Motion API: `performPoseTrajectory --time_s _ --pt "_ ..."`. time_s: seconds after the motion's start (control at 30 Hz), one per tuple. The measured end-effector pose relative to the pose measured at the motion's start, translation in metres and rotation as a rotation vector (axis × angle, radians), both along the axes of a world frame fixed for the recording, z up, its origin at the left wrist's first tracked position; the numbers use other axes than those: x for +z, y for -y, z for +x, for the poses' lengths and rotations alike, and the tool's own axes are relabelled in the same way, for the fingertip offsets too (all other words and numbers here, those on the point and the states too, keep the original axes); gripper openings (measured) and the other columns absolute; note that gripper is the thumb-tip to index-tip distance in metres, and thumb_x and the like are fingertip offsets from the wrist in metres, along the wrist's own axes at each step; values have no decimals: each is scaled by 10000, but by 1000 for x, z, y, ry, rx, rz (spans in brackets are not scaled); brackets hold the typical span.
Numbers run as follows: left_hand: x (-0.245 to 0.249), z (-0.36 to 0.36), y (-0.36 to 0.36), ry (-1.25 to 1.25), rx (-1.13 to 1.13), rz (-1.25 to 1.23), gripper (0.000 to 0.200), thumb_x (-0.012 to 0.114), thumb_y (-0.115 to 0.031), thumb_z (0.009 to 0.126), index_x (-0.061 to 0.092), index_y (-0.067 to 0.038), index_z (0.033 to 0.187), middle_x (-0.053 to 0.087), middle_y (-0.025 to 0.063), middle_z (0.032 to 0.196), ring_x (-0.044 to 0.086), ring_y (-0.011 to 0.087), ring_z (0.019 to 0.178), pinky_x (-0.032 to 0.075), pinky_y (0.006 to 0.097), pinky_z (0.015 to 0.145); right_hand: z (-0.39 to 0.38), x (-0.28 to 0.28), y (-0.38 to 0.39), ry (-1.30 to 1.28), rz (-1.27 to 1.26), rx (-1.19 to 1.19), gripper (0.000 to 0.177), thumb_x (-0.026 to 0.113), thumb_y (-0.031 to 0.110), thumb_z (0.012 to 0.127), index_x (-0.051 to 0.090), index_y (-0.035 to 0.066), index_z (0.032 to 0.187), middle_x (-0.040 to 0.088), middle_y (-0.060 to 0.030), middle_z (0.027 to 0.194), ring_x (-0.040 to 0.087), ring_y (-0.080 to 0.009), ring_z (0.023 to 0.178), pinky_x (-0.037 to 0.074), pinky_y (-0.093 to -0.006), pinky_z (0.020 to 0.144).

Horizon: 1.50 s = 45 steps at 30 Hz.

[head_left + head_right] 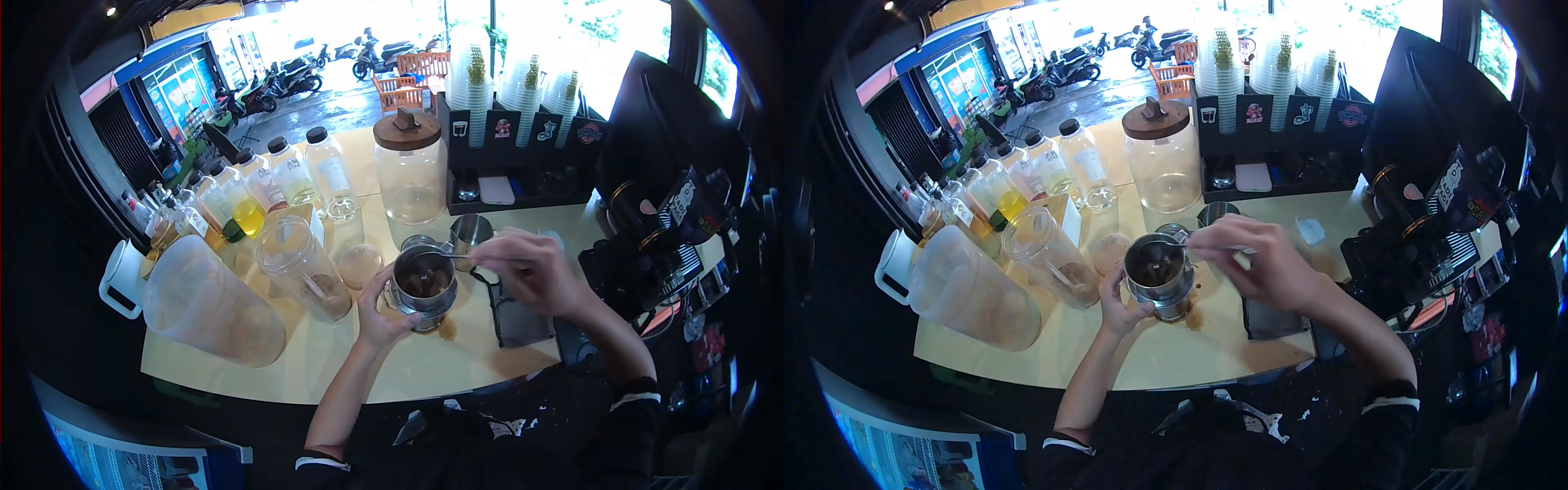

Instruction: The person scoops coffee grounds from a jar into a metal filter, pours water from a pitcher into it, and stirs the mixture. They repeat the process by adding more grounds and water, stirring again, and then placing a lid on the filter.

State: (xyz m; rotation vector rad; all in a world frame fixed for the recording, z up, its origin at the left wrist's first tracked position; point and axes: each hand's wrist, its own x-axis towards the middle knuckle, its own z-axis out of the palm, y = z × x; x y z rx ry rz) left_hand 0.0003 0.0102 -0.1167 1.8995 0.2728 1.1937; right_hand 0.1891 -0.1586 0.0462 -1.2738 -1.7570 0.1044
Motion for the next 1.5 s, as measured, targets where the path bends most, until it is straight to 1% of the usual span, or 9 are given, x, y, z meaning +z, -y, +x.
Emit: performPoseTrajectory --time_s 0.07,0.17,0.63,0.8,0.87,0.97,1.23,1.37,1.5 --pt "-1 0 0 -1 -2 2 821 815 -468 612 563 26 1219 600 182 1218 562 297 1165 414 419 1014 -2 -8 -18 271 -29 71 169 628 45 849 647 15 1014 650 -123 903 635 -257 850 517 -374 767" --pt "1 0 0 6 -7 -3 820 816 -472 613 566 24 1216 601 178 1219 563 295 1165 416 419 1011 -5 2 -26 325 -49 215 175 649 68 836 643 21 1004 644 -120 892 625 -284 846 517 -389 768" --pt "14 -4 3 -42 3 40 804 825 -419 603 552 5 1229 580 175 1247 548 308 1184 413 420 1015 -1 3 -27 471 13 193 232 669 86 807 596 38 1022 598 -78 872 603 -258 838 504 -370 750" --pt "48 -10 31 -218 270 257 866 854 -435 566 496 -31 1243 528 125 1207 487 306 1159 364 447 991 -3 0 -22 548 91 170 281 676 84 791 576 47 1051 596 -74 874 603 -250 858 504 -367 746" --pt "56 -4 45 -251 327 222 867 859 -443 558 497 -34 1230 522 119 1196 478 305 1155 349 452 987 -3 -4 -24 522 165 169 255 714 72 778 623 61 1016 606 -61 836 608 -235 787 491 -368 661" --pt "67 4 53 -307 428 164 842 874 -419 550 508 -37 1205 541 120 1165 494 306 1127 355 454 968 0 -3 -24 426 100 282 267 684 107 794 606 44 1041 596 -74 860 605 -257 855 502 -375 748" --pt "77 -10 9 -298 -14 57 825 875 -314 561 502 -38 1243 585 113 1202 584 257 1094 429 393 990 3 -3 -28 384 67 267 182 653 126 841 617 38 996 603 -86 852 606 -270 832 498 -384 733" --pt "76 -10 13 -285 -53 8 844 882 -297 556 490 -45 1259 587 119 1177 581 251 1101 439 385 984 2 -4 -29 443 104 202 177 647 121 846 610 37 998 597 -90 846 598 -271 819 490 -382 724" --pt "80 -1 41 -258 169 12 871 901 -285 560 457 -39 1268 550 135 1188 559 237 1128 437 374 987 -1 -10 -26 405 107 287 207 656 114 832 594 39 1015 593 -90 852 594 -265 822 486 -375 732"
